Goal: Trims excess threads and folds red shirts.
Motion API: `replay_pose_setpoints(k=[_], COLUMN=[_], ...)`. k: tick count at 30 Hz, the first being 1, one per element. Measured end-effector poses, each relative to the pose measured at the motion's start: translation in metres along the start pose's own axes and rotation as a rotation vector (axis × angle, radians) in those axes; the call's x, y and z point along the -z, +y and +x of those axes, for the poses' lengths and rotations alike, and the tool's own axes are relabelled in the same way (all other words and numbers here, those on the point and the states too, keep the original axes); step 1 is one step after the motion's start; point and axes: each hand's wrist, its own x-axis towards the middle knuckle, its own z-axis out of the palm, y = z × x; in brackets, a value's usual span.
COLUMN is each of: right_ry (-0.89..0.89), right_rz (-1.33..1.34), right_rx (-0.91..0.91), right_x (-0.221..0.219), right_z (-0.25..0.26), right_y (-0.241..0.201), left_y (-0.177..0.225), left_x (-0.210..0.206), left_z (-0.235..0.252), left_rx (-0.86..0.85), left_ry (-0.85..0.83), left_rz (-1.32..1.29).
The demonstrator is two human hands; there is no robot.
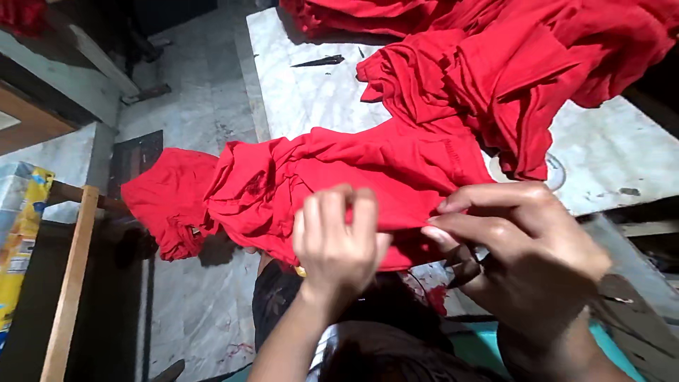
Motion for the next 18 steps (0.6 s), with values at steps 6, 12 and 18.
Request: replay_pose_setpoints(k=[6, 12, 18], right_ry=[0.049, 0.141, 0.187], right_rz=[-0.02, 0.052, -0.009], right_rx=[-0.026, 0.01, -0.033], right_x=[0.006, -0.016, -0.024], right_z=[0.008, 0.035, 0.041], right_y=[0.007, 0.002, -0.005], left_y=[-0.013, -0.032, -0.037], left_x=[0.003, -0.002, 0.008], left_z=[-0.011, -0.012, 0.001], left_rx=[-0.057, -0.384, -0.113], left_ry=[0.144, 0.123, -0.013], left_rz=[0.035, -0.055, 0.389])
